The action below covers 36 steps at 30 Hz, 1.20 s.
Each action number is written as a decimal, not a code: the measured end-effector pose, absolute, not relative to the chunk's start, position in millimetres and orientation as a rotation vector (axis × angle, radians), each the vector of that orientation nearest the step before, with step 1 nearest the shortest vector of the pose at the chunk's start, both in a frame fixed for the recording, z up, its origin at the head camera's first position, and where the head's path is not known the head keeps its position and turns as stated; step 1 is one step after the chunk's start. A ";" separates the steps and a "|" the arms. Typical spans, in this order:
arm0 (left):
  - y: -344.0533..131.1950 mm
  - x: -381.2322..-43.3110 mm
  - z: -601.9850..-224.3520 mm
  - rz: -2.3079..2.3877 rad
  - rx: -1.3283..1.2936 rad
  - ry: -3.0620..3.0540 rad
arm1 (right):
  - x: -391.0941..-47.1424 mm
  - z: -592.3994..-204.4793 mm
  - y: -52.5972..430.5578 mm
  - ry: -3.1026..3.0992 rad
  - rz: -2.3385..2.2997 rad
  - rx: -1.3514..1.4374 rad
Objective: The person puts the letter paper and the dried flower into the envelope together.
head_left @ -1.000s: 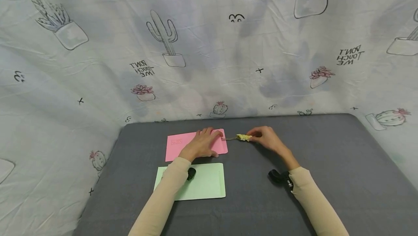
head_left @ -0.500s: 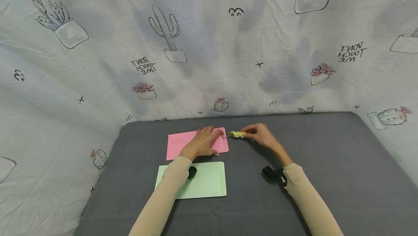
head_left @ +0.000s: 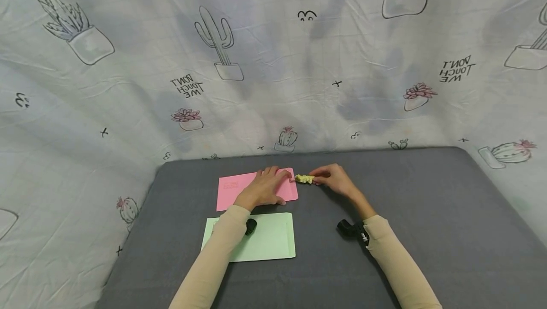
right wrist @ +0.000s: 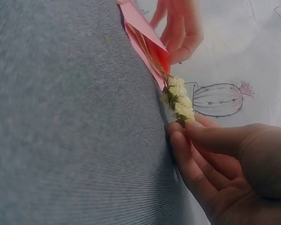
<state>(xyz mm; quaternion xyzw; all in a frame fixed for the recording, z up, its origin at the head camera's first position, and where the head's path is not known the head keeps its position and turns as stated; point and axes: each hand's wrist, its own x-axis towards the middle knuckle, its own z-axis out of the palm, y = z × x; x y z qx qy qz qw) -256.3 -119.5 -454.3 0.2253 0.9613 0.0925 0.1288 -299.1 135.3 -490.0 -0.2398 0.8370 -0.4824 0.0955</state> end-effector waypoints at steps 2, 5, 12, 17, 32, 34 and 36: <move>-119.6 -256.5 -454.7 0.268 0.654 2.796 | -298.6 -489.1 134.1 2.487 -1.426 -0.703; -119.7 -257.1 -455.5 0.270 0.652 2.797 | -299.3 -488.4 132.1 2.496 -1.406 -0.707; -120.3 -258.3 -456.8 0.259 0.641 2.802 | -302.9 -487.8 125.4 2.507 -1.365 -0.734; -120.5 -258.3 -457.2 0.276 0.643 2.807 | -304.1 -489.0 120.3 2.504 -1.360 -0.736; -119.8 -256.8 -457.5 0.271 0.640 2.820 | -302.5 -487.1 105.3 2.481 -1.369 -0.776; -119.9 -256.6 -457.5 0.268 0.646 2.825 | -302.4 -487.1 102.4 2.483 -1.371 -0.771; -120.1 -256.6 -457.4 0.267 0.656 2.829 | -302.5 -487.0 99.3 2.489 -1.381 -0.769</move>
